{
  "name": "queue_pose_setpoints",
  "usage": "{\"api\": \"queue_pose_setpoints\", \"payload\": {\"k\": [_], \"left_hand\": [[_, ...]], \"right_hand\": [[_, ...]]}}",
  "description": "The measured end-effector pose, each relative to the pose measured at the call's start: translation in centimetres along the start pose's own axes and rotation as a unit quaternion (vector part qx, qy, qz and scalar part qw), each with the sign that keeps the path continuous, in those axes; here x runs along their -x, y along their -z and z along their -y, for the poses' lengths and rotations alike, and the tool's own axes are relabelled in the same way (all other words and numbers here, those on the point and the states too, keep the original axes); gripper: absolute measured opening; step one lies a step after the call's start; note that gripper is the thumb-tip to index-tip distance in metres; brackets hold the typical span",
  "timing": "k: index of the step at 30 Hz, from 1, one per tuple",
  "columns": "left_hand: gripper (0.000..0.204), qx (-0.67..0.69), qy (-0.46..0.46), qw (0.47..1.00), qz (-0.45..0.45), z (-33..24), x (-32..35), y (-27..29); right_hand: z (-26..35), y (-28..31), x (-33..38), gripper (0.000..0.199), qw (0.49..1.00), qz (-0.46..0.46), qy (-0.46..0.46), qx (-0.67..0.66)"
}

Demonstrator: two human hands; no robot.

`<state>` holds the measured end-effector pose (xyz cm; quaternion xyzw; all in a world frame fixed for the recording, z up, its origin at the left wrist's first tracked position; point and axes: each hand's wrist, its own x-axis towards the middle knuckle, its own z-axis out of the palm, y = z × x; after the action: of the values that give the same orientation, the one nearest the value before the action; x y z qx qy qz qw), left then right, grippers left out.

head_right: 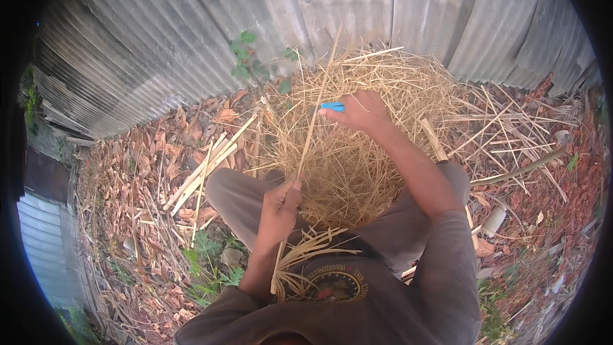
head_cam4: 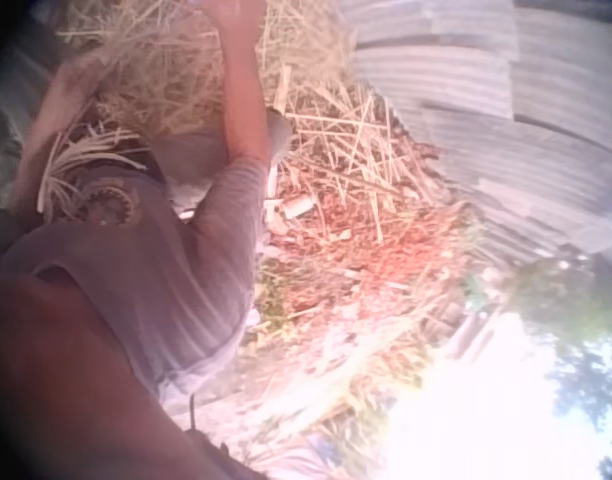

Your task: The person sits on the ground and uses a blue utility knife to split long bamboo stalks into thin strips. They hold the stalks with one hand and carefully shave off the outer layers with the other, creating a pile of bamboo strips and shavings.

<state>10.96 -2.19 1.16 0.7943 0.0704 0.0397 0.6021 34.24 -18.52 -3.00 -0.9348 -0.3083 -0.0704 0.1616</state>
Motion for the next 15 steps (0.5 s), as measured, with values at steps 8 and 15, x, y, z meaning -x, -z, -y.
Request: {"api": "queue_pose_setpoints", "payload": {"k": [8, 15], "left_hand": [[0.033, 0.054, -0.001, 0.998, 0.046, -0.7, 1.8, -0.2], [0.033, 0.083, 0.055, 0.994, 0.039, 0.3, 0.5, 1.1]], "right_hand": [[-7.3, 0.8, -3.7, 0.083, 0.988, -0.019, -0.127, 0.082], [-4.5, -0.3, -3.4, 0.073, 0.778, 0.202, -0.285, -0.522]]}}
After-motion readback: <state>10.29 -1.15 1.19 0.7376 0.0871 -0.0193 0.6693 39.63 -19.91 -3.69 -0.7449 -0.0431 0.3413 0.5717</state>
